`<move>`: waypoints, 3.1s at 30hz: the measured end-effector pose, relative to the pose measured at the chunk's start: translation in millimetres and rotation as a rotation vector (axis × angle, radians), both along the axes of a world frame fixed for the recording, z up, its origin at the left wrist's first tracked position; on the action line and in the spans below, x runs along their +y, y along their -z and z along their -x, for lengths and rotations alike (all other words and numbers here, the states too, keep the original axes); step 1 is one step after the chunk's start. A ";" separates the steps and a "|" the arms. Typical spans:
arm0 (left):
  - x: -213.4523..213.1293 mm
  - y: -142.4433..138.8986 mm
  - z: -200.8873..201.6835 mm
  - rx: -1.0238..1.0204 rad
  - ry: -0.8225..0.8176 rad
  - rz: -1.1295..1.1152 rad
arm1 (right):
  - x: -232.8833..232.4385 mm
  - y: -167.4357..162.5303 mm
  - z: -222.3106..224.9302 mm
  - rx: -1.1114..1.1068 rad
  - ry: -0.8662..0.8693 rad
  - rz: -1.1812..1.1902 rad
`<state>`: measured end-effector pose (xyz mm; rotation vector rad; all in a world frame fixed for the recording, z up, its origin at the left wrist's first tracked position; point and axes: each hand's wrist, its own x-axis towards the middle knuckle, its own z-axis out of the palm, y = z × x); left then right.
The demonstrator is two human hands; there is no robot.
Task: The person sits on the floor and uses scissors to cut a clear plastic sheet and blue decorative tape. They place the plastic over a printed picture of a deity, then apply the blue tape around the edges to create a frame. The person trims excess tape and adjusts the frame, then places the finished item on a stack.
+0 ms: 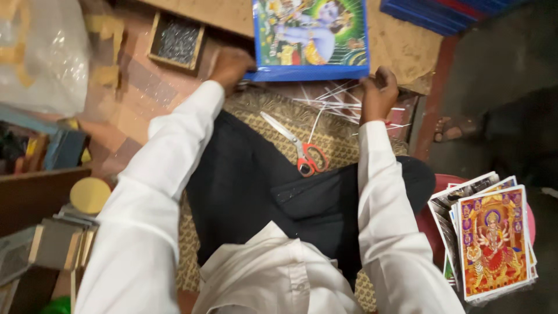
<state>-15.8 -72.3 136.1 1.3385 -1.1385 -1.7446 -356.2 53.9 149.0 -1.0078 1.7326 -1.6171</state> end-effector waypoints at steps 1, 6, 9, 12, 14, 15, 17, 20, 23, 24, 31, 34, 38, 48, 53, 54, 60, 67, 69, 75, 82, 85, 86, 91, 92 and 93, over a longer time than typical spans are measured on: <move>2.8 -0.6 2.3 -0.025 0.034 0.035 | 17.6 -0.2 -17.6 0.172 -0.061 -0.104; 1.6 2.2 6.9 -0.125 0.025 -0.070 | 131.0 -4.3 -113.0 0.979 -0.550 -0.622; 0.8 3.3 4.6 -0.143 0.025 -0.016 | 156.9 3.8 -136.5 0.969 -0.401 -0.447; 4.7 2.7 1.5 -0.107 0.027 0.015 | 149.8 15.1 -139.7 1.051 -0.392 -0.575; 3.9 0.5 -1.8 -0.116 0.024 0.053 | 138.8 17.7 -139.2 0.984 -0.355 -0.579; 4.6 0.0 -3.2 -0.140 0.023 0.067 | 135.0 16.6 -140.3 0.950 -0.342 -0.586; 4.4 -0.4 -5.6 -0.175 0.018 0.043 | 131.5 7.5 -141.9 0.200 -0.383 -0.659; 0.9 -0.1 -12.5 -0.177 0.022 -0.029 | 133.7 -11.2 -158.1 -0.409 -0.415 -0.760; -2.8 0.2 -18.8 -0.060 0.053 -0.072 | 131.4 -27.4 -179.6 -0.579 -0.483 -0.712; -2.2 -0.5 -20.8 -0.033 0.038 -0.115 | 132.3 -30.0 -189.0 -0.613 -0.511 -0.679; 1.0 -18.3 -27.5 -0.127 0.035 -0.220 | 87.5 -21.5 -222.3 -0.744 -0.572 -0.483; -0.1 -22.3 -29.7 -0.139 0.014 -0.247 | 75.5 -15.9 -226.8 -0.739 -0.527 -0.450; -0.9 -21.2 -30.7 -0.138 0.018 -0.236 | 72.4 -14.8 -232.0 -0.718 -0.505 -0.425; -1.7 -16.5 -27.5 -0.151 0.023 -0.203 | 75.8 -15.0 -238.4 -0.576 -0.444 -0.437; -1.1 -14.8 -27.1 -0.141 0.017 -0.208 | 76.4 -10.0 -237.1 -0.542 -0.424 -0.460; -1.9 -14.2 -27.9 -0.173 0.004 -0.219 | 76.7 -10.4 -234.9 -0.547 -0.428 -0.468; -26.0 -2.0 -38.8 -0.543 -0.273 0.376 | 95.3 -21.3 -189.5 0.468 -0.632 -0.266; -78.0 -18.7 -46.2 -0.868 -0.367 1.030 | 113.6 -15.2 -133.3 1.030 -0.740 -0.704; -86.4 -32.8 -35.9 -0.949 -0.409 1.121 | 109.0 -12.1 -130.6 1.018 -0.743 -0.695; -40.5 -27.4 13.4 -0.574 -0.314 0.477 | 92.1 4.6 -139.3 0.004 -0.455 -0.307; -15.8 -28.7 40.3 0.417 -0.049 -0.181 | 59.3 20.1 -137.7 -1.147 -0.123 -0.129; 10.9 -31.9 41.7 0.630 0.014 -0.237 | 40.6 12.3 -133.8 -1.390 -0.044 0.062; 26.3 -32.8 39.3 0.660 0.020 -0.274 | 35.1 7.9 -133.5 -1.454 -0.040 0.130; 105.3 -40.7 43.8 0.813 -0.005 -0.183 | 36.3 -40.7 -134.2 -1.169 -0.180 0.353; 114.5 -46.3 43.8 0.851 0.008 -0.199 | 42.0 -59.6 -129.9 -1.043 -0.186 0.330; 120.6 -53.5 43.6 0.581 0.032 -0.169 | 48.5 -81.2 -124.7 -0.914 -0.188 0.307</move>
